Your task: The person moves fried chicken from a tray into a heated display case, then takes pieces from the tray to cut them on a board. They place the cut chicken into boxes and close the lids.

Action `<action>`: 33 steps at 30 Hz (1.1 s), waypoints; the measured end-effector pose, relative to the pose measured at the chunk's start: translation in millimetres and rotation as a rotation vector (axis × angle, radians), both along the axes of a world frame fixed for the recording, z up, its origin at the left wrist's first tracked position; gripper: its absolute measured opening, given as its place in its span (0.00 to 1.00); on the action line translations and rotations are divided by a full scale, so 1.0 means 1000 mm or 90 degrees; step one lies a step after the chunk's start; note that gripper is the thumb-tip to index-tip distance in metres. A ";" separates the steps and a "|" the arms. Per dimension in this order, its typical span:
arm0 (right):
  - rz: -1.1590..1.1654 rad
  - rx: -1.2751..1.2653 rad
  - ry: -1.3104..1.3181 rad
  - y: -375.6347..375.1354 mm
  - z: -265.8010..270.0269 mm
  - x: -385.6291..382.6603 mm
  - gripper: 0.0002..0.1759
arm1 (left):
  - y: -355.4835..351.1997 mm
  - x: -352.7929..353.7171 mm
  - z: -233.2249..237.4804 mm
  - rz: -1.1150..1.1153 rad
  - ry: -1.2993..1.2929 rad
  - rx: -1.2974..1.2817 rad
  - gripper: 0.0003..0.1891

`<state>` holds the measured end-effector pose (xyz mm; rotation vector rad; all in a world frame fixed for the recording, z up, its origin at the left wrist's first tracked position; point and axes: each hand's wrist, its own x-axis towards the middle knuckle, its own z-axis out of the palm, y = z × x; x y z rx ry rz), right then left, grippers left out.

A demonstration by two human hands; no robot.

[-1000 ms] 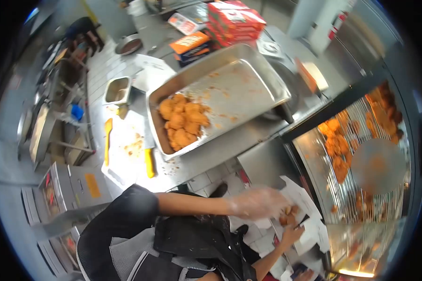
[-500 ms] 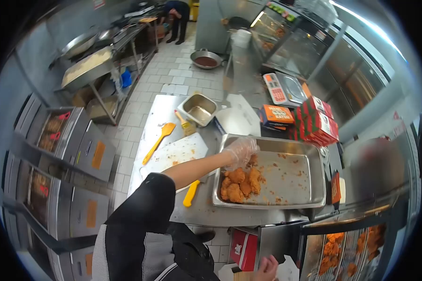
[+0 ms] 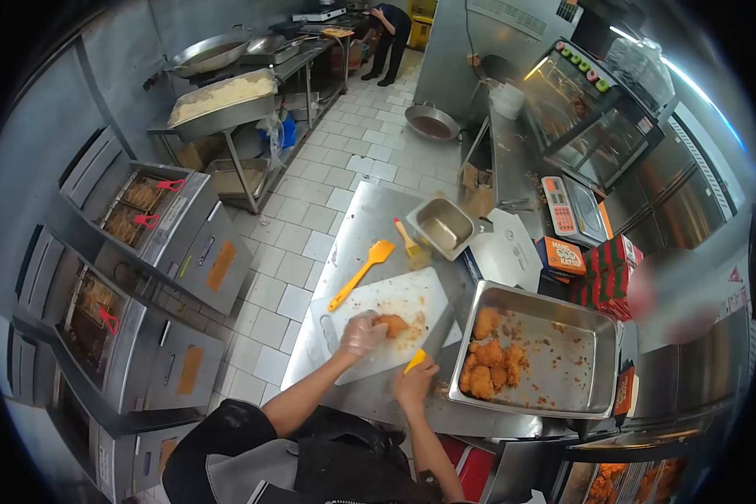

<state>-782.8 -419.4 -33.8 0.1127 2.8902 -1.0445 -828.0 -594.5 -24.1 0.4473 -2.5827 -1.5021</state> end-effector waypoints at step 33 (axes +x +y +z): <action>0.245 0.051 -0.136 0.007 0.006 -0.032 0.26 | 0.001 0.001 -0.025 -0.107 0.023 0.061 0.22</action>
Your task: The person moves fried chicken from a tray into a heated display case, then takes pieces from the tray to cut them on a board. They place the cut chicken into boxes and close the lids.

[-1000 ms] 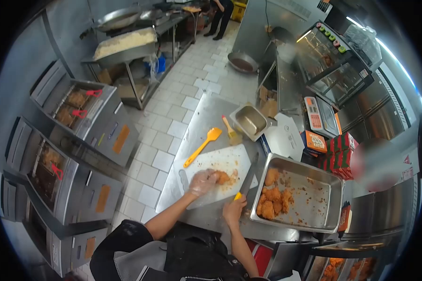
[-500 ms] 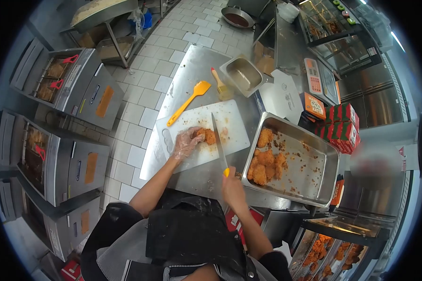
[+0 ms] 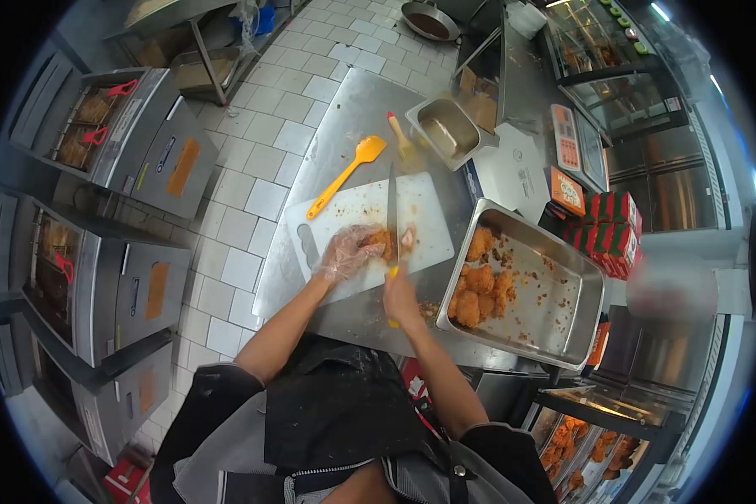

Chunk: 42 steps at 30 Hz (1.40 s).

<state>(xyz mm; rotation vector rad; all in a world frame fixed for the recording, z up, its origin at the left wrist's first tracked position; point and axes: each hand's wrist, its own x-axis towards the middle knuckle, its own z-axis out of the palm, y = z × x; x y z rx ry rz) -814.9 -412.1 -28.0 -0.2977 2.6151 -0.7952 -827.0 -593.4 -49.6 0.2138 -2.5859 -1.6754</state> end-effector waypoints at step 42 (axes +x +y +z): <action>-0.196 0.080 0.087 0.022 0.039 0.034 0.22 | -0.011 -0.024 0.038 -0.171 0.255 -0.347 0.28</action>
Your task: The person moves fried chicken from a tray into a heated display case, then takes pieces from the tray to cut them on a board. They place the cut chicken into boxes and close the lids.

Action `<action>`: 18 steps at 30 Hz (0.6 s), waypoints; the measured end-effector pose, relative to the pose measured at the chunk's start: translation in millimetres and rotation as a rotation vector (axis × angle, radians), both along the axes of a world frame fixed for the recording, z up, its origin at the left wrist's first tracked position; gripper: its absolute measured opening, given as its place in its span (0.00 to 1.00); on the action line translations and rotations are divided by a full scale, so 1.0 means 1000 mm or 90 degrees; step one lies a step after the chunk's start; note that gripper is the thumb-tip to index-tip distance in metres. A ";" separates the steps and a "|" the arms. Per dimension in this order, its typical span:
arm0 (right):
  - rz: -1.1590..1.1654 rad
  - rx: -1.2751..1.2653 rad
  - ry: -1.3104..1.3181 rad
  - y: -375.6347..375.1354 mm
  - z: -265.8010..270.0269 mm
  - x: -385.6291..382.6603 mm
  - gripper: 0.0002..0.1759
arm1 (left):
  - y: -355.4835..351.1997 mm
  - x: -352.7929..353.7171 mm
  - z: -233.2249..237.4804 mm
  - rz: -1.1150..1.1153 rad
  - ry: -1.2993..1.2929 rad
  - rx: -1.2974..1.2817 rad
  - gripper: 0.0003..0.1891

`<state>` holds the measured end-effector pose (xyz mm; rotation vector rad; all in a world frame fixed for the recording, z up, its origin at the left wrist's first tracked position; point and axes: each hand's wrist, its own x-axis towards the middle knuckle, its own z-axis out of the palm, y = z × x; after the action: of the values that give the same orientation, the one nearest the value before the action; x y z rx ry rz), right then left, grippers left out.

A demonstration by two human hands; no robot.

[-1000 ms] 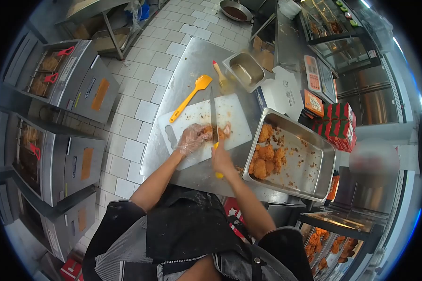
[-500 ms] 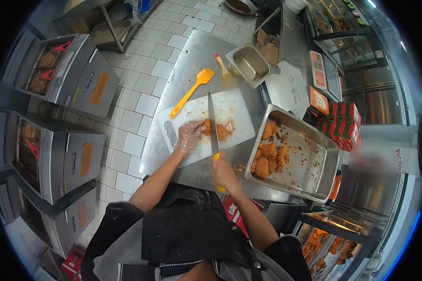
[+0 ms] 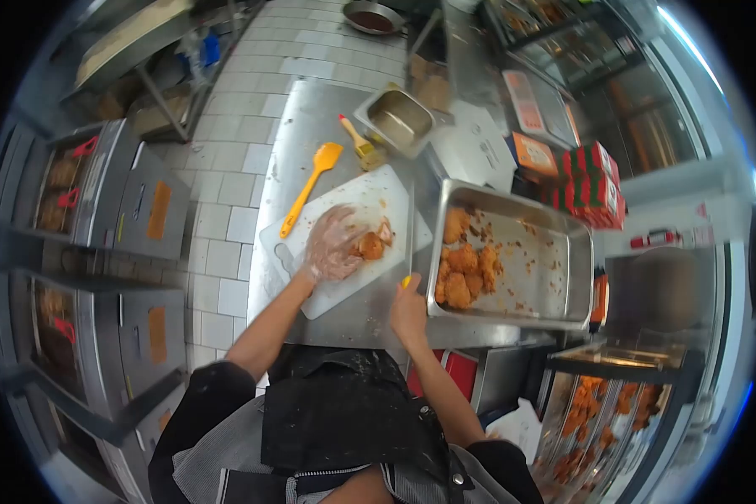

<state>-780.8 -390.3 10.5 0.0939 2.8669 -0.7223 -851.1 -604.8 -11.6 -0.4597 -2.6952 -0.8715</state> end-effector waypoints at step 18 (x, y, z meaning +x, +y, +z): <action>-0.050 -0.289 -0.138 0.070 0.055 0.112 0.23 | 0.037 -0.051 -0.074 -0.225 0.197 -0.153 0.21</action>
<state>-669.3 -320.0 65.1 0.2064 2.4403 -1.2704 -902.5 -568.0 -86.0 -1.0553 -2.4732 -0.5001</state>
